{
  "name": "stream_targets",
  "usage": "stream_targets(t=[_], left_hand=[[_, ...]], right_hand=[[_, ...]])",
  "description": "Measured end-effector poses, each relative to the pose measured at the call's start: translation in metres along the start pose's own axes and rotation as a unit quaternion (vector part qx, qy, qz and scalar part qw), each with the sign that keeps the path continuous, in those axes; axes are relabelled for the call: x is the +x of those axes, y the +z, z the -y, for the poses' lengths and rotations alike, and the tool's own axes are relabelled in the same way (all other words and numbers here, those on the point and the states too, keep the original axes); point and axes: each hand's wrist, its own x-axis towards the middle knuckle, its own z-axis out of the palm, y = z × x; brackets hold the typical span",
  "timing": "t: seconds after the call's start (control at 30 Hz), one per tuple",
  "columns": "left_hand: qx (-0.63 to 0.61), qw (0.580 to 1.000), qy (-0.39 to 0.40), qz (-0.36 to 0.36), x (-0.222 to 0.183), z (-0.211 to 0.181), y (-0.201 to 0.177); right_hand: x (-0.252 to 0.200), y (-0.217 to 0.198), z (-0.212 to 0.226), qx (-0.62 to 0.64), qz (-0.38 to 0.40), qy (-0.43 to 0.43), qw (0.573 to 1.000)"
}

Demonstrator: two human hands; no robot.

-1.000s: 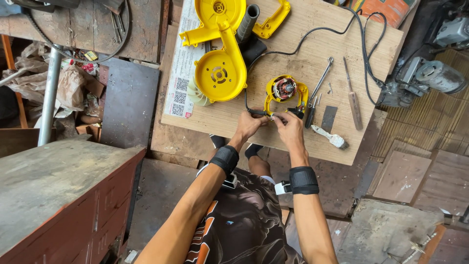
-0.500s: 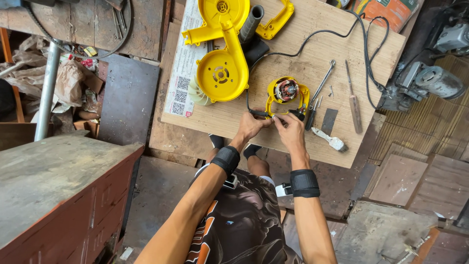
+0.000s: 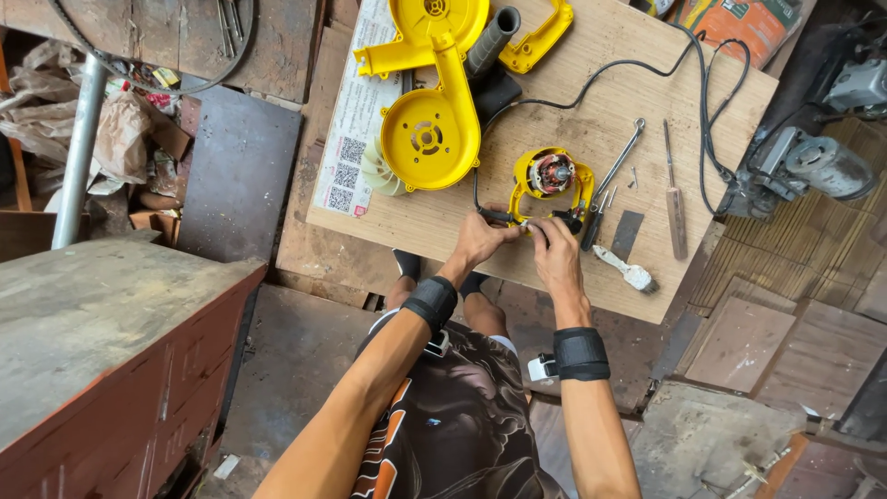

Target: The person cleans a disassembled yellow power tool on a workbench. They brush dust from the yellow plastic fan housing with a white brush, set the housing aside, and use a screwdriver and wrench while working on the motor assembly, brushing debris from the motor and base parts.

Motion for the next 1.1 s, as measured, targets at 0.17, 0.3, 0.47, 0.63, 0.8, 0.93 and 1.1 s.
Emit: stream_targets(t=[0.17, 0.3, 0.47, 0.63, 0.8, 0.93, 1.1], left_hand=[[0.016, 1.0, 0.007, -0.003, -0.002, 0.0, -0.001], [0.009, 1.0, 0.001, 0.011, 0.003, 0.004, -0.003], [0.024, 1.0, 0.01, 0.0, -0.001, -0.002, -0.002], [0.04, 0.999, 0.0, 0.008, -0.004, -0.009, -0.003], [0.029, 1.0, 0.004, 0.001, -0.004, -0.011, -0.004], [0.053, 0.998, 0.001, 0.015, -0.003, -0.012, -0.006], [0.097, 0.995, -0.002, 0.016, -0.004, -0.015, -0.007]], right_hand=[[-0.002, 0.002, 0.004, -0.005, 0.003, 0.005, 1.0], [0.002, 0.005, 0.011, 0.014, 0.008, 0.044, 0.999], [0.001, 0.008, 0.007, 0.03, 0.009, 0.028, 0.999], [0.001, 0.009, 0.004, 0.021, 0.009, 0.04, 0.999], [0.003, 0.011, -0.001, 0.019, 0.022, 0.067, 0.997], [0.003, 0.014, -0.006, 0.03, 0.022, 0.083, 0.996], [0.002, 0.016, -0.007, 0.022, 0.011, 0.083, 0.996]])
